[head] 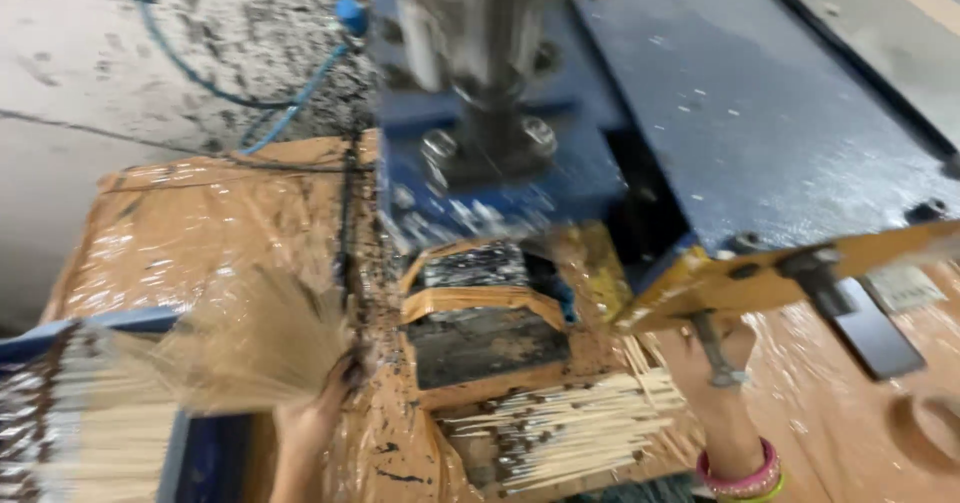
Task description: Feeding bamboo sticks into an industrial machine for incense stick production.
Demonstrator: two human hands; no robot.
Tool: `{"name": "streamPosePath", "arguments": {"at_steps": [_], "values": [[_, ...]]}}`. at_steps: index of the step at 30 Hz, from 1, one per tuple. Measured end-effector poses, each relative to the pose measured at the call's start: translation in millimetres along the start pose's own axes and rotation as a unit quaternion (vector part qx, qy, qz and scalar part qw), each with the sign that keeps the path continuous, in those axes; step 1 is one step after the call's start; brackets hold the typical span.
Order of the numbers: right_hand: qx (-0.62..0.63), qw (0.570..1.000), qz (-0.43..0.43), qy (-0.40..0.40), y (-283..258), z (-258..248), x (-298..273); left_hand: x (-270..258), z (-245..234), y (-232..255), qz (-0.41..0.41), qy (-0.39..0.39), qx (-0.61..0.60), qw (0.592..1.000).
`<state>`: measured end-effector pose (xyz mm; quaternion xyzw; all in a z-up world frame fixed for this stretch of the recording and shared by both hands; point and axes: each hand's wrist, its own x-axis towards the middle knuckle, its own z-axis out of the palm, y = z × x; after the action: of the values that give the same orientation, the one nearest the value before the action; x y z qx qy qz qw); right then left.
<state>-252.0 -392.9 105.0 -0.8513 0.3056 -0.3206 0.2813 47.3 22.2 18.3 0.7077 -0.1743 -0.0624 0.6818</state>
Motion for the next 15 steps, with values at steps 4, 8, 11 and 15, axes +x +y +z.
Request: {"name": "streamPosePath", "arguments": {"at_steps": [4, 8, 11, 15], "values": [[0.029, 0.995, 0.046, 0.089, 41, -14, -16, -24, -20, -28, 0.082, -0.045, 0.107, 0.99], [0.198, 0.98, -0.01, 0.03, -36, -3, -20, -89, -6, 15, -0.006, -0.168, 0.002, 0.986], [0.339, 0.905, -0.22, -0.131, -75, 14, -28, -68, 43, 109, 0.135, -0.299, 0.06, 0.943], [0.449, 0.849, -0.014, -0.277, -117, 17, -10, -11, 32, 105, 0.275, -0.393, 0.134, 0.867]]}}
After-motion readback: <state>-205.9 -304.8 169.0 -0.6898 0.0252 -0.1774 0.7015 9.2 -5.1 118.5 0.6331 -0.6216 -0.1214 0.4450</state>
